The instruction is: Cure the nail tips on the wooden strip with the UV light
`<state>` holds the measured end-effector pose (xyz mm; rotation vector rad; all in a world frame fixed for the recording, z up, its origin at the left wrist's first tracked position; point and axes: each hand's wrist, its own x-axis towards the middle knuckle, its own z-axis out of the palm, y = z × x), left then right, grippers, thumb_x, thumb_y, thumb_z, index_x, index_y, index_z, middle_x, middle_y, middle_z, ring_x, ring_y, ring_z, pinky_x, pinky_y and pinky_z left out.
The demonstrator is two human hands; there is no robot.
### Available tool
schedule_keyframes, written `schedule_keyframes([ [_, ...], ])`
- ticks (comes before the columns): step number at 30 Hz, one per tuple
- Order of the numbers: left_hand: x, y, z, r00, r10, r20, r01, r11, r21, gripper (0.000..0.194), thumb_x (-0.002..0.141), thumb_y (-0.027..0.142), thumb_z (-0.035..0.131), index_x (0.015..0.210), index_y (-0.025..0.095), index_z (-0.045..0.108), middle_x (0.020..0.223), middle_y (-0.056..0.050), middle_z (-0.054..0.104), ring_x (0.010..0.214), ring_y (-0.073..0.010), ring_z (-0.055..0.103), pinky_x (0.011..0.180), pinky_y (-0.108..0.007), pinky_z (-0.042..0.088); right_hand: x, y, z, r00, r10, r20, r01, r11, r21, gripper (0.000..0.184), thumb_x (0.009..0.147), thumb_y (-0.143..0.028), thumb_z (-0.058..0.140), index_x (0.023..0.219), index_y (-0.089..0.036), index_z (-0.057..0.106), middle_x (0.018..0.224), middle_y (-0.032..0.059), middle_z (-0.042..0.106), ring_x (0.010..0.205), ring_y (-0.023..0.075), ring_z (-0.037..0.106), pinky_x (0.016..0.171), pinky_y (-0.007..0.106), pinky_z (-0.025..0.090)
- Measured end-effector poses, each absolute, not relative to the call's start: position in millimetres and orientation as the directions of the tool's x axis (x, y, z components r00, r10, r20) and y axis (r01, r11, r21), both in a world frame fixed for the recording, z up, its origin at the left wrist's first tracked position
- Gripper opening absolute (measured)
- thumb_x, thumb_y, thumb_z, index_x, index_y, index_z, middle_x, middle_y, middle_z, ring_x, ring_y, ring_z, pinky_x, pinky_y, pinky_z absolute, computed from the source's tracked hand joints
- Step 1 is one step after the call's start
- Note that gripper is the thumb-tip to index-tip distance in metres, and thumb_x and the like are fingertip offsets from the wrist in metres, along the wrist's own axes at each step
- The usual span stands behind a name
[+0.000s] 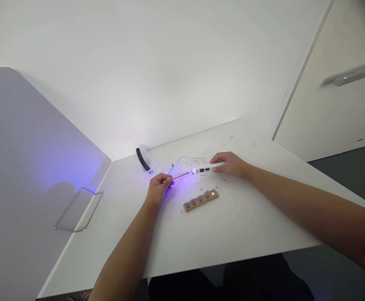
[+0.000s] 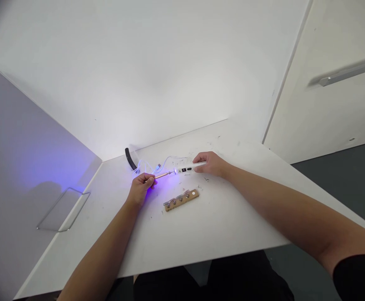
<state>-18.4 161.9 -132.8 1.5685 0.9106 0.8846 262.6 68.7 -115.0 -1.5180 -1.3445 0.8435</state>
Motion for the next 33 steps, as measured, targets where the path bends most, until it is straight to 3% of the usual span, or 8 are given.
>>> schedule_keyframes([
  [27,-18.1,159.1,-127.8,0.452,0.889,0.073,0.105,-0.135,0.985,0.021,0.071,0.034,0.058,0.068,0.013,0.056,0.055,0.001,0.056,0.049,-0.0079,0.047,0.054,-0.023,0.039,263.3,68.3,-114.5,0.167,0.984,0.066,0.353,0.003,-0.936,0.033,0.052,-0.034,0.069,0.08,-0.018,0.063,0.087,0.0039,0.063,0.086,0.0203,0.058,0.079,0.033,0.045],
  [33,-18.0,160.1,-129.6,0.456,0.887,0.078,0.106,-0.141,0.984,0.02,0.071,0.034,0.057,0.069,0.013,0.056,0.055,0.001,0.057,0.049,-0.0077,0.047,0.054,-0.023,0.038,267.1,66.2,-111.4,0.09,0.995,0.038,0.355,0.004,-0.935,0.035,0.057,-0.036,0.068,0.085,-0.018,0.062,0.092,0.0042,0.063,0.088,0.0204,0.058,0.081,0.033,0.045],
])
